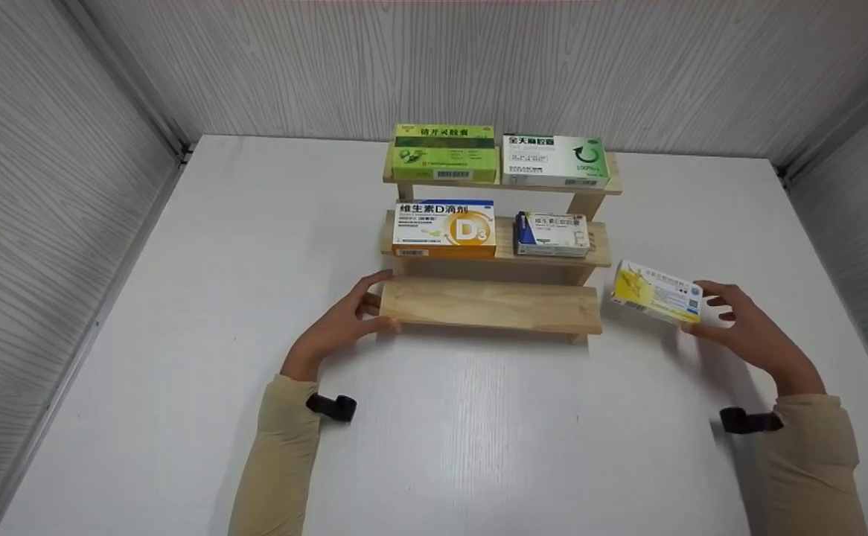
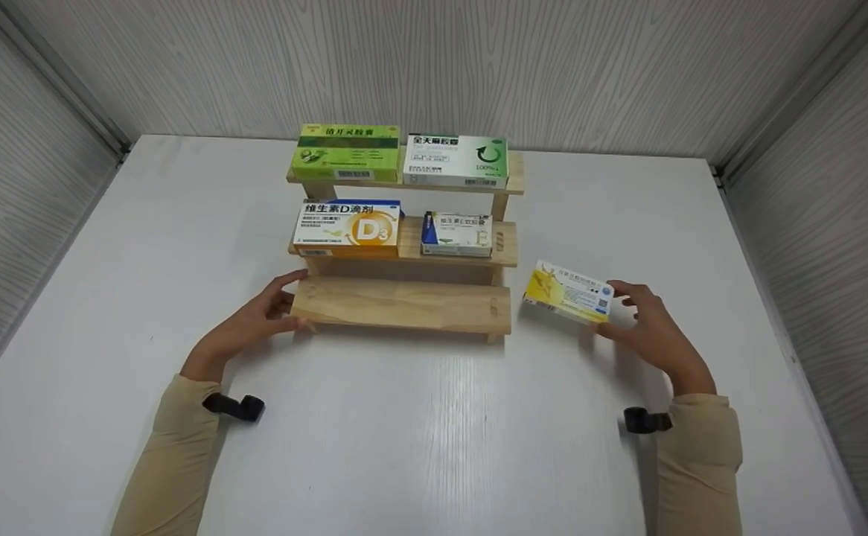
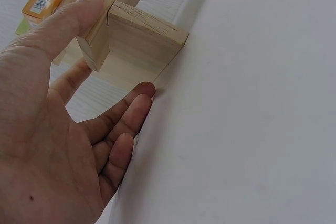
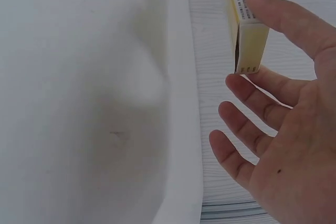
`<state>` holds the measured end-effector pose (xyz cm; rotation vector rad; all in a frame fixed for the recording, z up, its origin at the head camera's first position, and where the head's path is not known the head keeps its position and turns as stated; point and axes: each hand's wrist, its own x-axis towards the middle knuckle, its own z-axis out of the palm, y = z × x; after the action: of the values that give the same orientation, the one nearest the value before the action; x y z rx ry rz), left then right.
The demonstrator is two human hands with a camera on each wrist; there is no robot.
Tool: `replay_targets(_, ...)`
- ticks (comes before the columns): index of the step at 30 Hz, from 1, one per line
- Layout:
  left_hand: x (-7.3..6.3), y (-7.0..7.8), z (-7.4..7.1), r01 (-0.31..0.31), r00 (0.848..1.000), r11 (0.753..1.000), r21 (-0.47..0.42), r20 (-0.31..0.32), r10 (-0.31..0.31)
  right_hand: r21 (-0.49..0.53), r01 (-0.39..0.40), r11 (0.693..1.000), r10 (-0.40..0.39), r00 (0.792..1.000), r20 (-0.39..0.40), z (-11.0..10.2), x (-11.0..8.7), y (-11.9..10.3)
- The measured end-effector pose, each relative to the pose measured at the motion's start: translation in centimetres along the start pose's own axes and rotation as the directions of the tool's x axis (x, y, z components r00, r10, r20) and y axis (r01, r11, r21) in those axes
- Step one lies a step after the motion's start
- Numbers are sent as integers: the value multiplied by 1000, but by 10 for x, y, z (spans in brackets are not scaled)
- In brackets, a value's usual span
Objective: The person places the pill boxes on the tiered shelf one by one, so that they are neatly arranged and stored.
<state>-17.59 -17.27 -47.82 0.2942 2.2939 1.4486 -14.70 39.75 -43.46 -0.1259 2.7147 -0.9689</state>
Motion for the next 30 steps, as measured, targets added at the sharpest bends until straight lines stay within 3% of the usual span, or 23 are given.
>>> replay_targets(6, 1, -2, 0, -2, 1000, 1000, 0, 7, 2, -9, 70, 997, -70, 997, 39, 8, -12, -10)
replay_targets(14, 1, -1, 0, 5, 1000, 1000, 16, 2, -5, -5, 173, 985, -171, 980, 103, 32, -16, -42)
replay_targets(21, 0, -1, 0, 2, 1000, 1000, 24, -3, -2, -1, 295, 956, -292, 948, 123, 59, -5, -74)
replay_targets(30, 1, -1, 0, -24, 1000, 1000, 13, -2, 24, 106, 348, 932, -361, 917, 167, 82, 18, -108)
